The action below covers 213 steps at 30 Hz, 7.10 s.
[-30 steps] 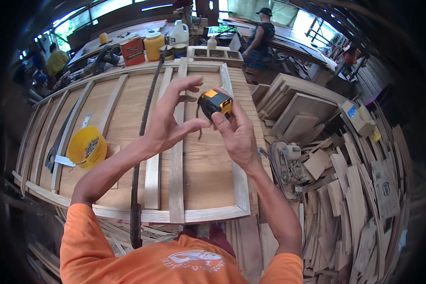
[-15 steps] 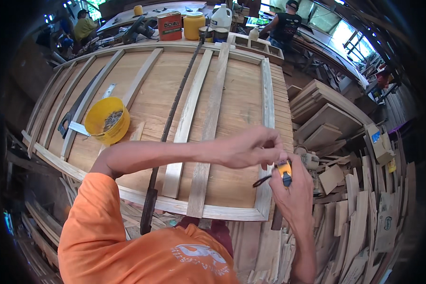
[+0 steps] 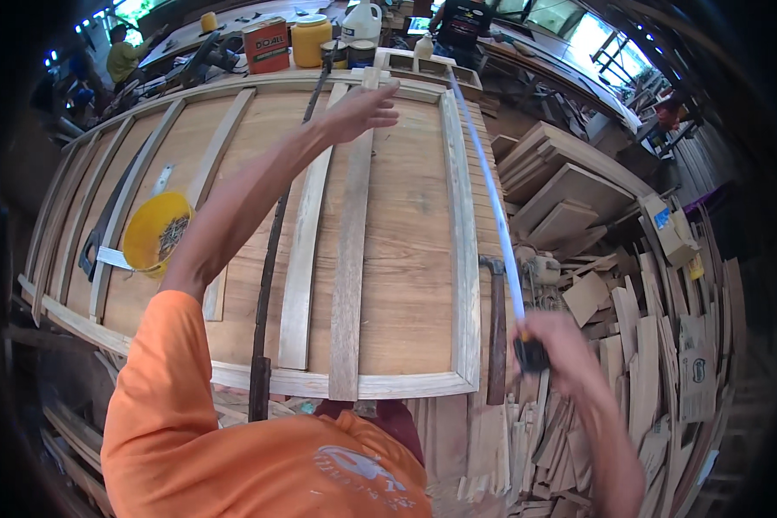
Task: The person builds a wooden frame by measuring wood pieces with a tape measure, marking them with a pencil, and hammering nails to join the segments together. The person also adjusts a long metal clamp holding the frame components in place.
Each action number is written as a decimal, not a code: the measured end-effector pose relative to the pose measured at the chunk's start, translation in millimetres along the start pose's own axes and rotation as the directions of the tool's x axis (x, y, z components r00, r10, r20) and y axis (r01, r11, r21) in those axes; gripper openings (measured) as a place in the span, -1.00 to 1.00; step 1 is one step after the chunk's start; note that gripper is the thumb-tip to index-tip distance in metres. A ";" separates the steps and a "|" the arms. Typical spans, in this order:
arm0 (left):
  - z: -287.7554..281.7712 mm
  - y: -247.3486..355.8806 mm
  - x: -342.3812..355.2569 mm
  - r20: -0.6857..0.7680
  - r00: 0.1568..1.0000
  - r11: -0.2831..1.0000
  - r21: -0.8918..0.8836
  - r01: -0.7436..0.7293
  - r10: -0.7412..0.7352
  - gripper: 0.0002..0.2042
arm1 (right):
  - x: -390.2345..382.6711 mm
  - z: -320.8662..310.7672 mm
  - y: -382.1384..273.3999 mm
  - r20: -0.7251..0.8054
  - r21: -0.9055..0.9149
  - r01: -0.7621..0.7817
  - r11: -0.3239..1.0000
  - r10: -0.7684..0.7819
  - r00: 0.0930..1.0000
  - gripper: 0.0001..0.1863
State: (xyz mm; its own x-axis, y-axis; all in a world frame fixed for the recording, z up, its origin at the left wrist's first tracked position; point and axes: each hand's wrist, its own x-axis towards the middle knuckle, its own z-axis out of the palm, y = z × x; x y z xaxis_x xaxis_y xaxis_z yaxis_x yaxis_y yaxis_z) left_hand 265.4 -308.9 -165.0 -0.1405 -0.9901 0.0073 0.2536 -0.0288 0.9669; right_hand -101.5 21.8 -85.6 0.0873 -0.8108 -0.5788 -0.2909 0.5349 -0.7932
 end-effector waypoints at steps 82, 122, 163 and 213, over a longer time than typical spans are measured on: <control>22.3 22.3 -285.5 0.519 0.824 0.853 0.515 -0.089 -0.228 -0.66 | -126.1 188.8 231.4 -0.680 -0.385 -0.117 0.916 -0.196 0.706 -0.78; 54.8 -20.7 -239.4 0.552 0.785 0.661 0.705 -0.259 -0.282 -0.75 | -133.5 191.2 224.8 -0.615 -0.396 0.011 0.918 -0.274 0.740 -0.77; 6.6 -37.9 -184.9 0.487 0.872 0.632 0.688 -0.356 -0.039 -0.79 | -135.6 200.8 226.0 -0.517 -0.379 0.034 0.925 -0.242 0.821 -0.77; -62.1 46.4 -687.0 -0.680 0.681 0.861 0.488 0.143 0.273 -0.76 | 130.6 128.3 13.5 -0.396 -0.502 0.386 0.774 -0.603 0.693 0.19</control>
State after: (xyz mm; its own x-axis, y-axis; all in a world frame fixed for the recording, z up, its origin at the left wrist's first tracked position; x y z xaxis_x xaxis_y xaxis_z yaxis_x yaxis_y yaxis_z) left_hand 433.1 361.3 -141.0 0.6243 -0.7753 0.0955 -0.2691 -0.0987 0.9580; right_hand 28.2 -46.4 -196.2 -0.1413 -0.9782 0.1519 -0.6695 -0.0186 -0.7426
